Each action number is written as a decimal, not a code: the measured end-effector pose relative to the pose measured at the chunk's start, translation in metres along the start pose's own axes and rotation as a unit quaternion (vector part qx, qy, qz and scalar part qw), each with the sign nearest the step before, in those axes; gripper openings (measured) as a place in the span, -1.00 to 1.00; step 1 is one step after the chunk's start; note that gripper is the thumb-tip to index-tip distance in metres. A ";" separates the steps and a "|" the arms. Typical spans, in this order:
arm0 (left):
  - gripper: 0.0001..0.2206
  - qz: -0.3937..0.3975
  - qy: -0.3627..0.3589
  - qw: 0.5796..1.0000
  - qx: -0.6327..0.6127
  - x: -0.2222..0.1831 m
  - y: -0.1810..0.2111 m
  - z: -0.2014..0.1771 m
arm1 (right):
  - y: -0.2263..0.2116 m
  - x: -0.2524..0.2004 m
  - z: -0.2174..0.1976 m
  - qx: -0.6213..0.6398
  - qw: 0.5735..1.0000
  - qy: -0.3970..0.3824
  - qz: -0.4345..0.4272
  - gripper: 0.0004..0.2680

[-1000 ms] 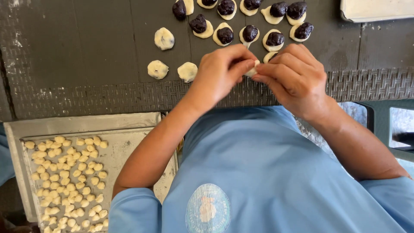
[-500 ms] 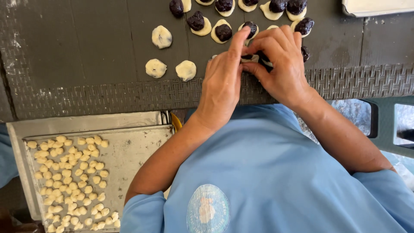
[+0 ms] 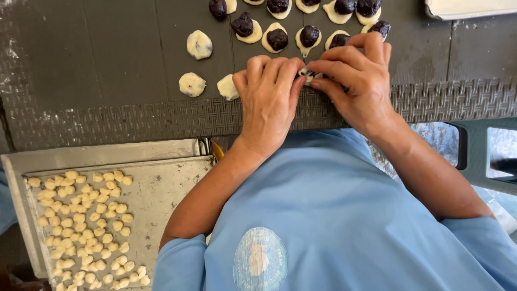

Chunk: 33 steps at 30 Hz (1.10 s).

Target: Assembling pastries by placing filling on dough circles and folding them

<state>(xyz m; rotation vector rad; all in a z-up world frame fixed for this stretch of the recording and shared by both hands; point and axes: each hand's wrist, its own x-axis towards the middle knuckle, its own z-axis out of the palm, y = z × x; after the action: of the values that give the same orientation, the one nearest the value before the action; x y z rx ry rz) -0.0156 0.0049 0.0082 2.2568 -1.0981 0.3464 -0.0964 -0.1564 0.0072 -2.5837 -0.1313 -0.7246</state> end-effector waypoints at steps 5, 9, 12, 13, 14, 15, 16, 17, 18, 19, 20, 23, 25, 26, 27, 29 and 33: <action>-0.95 0.058 0.048 0.997 0.011 -0.002 -0.001 0.008 | -0.001 0.010 0.005 0.023 0.999 0.034 -0.033 -0.94; -0.82 0.027 0.017 0.999 0.032 -0.002 0.000 -0.006 | 0.001 0.009 -0.016 -0.019 0.999 -0.020 -0.032 -0.88; -0.79 0.014 0.004 0.999 0.051 -0.001 -0.005 -0.003 | 0.006 0.005 -0.017 -0.042 0.998 -0.037 -0.043 -0.86; -0.83 0.026 0.011 0.999 0.039 -0.002 -0.006 0.001 | 0.008 0.001 -0.016 -0.047 0.997 -0.040 -0.046 -0.94; -0.83 0.023 0.009 0.999 0.038 -0.003 -0.004 0.000 | 0.003 0.003 -0.014 -0.046 0.997 -0.043 -0.044 -0.94; -0.90 0.027 0.028 0.999 0.012 0.000 -0.004 0.001 | 0.000 0.008 -0.013 -0.021 0.998 -0.038 -0.041 -0.91; -0.97 0.032 0.047 0.998 -0.014 0.004 -0.003 0.001 | -0.002 0.013 -0.012 0.004 0.999 -0.033 -0.039 -0.85; -0.97 0.032 0.046 0.998 -0.015 0.004 -0.004 0.001 | -0.003 0.014 -0.011 0.003 0.999 -0.034 -0.037 -0.85; -0.97 0.036 0.038 0.998 -0.023 0.003 -0.005 0.001 | -0.004 0.015 -0.009 0.051 0.998 -0.044 0.015 -0.84; -0.95 0.040 0.030 0.998 -0.032 0.001 -0.006 0.001 | -0.005 0.016 -0.008 0.098 0.991 -0.055 0.067 -0.80; -0.95 0.040 0.029 0.998 -0.033 -0.001 -0.004 0.000 | -0.007 0.016 -0.008 0.098 0.991 -0.056 0.068 -0.80; -0.90 0.035 0.037 0.998 -0.046 -0.005 -0.001 0.001 | -0.010 0.018 -0.005 0.132 0.989 -0.032 0.054 -0.88; -0.99 0.047 0.057 0.997 -0.018 -0.008 -0.002 0.006 | -0.009 0.016 -0.002 0.126 0.990 -0.020 0.055 -0.88; -0.99 0.048 0.058 0.997 -0.020 -0.007 -0.002 0.005 | -0.005 0.018 -0.007 0.125 0.991 -0.020 0.055 -0.88; -0.97 0.047 0.059 0.997 -0.030 -0.007 -0.003 0.004 | -0.001 0.020 -0.011 0.107 0.990 -0.069 0.060 -0.91; -0.94 0.046 0.059 0.996 -0.039 -0.010 -0.009 0.001 | 0.000 0.032 -0.016 0.090 0.987 -0.118 0.065 -0.93; -0.73 -0.040 0.031 0.997 -0.050 -0.012 -0.024 -0.018 | -0.002 0.069 0.005 -0.087 0.988 -0.127 -0.028 -0.66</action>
<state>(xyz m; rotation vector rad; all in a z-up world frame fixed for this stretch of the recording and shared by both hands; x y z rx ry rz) -0.0039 0.0353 0.0070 2.1797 -0.9684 0.3203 -0.0349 -0.1543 0.0400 -2.8433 -0.2303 -0.4395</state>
